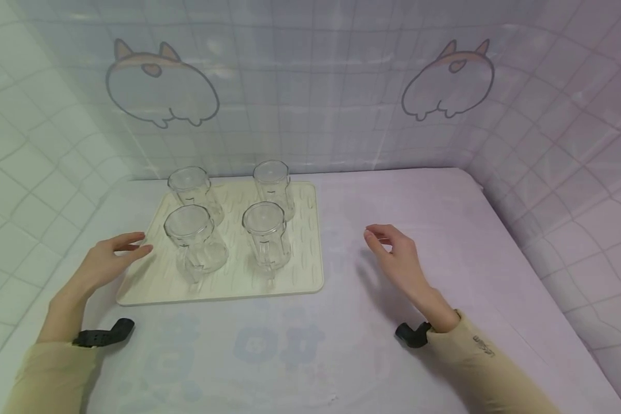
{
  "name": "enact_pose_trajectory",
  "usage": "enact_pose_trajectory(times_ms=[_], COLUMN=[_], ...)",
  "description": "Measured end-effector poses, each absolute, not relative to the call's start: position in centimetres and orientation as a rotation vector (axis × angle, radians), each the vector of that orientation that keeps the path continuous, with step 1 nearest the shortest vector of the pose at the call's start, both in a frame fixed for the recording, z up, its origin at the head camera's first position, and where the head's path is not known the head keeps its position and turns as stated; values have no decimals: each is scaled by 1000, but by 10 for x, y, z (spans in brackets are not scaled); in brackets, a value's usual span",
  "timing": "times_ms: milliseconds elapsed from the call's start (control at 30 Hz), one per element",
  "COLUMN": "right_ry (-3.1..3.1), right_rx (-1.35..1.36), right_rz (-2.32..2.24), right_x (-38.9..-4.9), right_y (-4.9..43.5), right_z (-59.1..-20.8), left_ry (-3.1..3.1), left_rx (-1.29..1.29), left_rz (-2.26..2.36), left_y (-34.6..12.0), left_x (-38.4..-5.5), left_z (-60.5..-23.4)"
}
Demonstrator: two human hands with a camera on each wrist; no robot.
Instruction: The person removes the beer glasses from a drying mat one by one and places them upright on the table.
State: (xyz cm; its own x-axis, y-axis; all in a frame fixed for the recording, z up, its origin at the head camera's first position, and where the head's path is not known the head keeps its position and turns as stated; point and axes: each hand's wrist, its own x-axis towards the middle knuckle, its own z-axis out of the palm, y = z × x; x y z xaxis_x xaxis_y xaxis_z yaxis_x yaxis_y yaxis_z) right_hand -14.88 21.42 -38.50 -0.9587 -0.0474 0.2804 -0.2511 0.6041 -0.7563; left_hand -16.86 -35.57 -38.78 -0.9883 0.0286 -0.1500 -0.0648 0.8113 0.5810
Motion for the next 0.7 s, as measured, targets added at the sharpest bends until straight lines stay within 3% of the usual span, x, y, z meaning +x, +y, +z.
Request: enact_pose_trajectory(times_ms=[267, 700], right_ry=[-2537, -2403], right_rx=[263, 279], right_rz=[1416, 1712], right_x=[-147, -132], right_y=[193, 148], right_z=[-388, -362], left_ry=[2857, 2877], left_rx=[-23, -35], left_rz=[896, 882], left_y=[-358, -360], left_x=[-171, -173], left_z=[-390, -394])
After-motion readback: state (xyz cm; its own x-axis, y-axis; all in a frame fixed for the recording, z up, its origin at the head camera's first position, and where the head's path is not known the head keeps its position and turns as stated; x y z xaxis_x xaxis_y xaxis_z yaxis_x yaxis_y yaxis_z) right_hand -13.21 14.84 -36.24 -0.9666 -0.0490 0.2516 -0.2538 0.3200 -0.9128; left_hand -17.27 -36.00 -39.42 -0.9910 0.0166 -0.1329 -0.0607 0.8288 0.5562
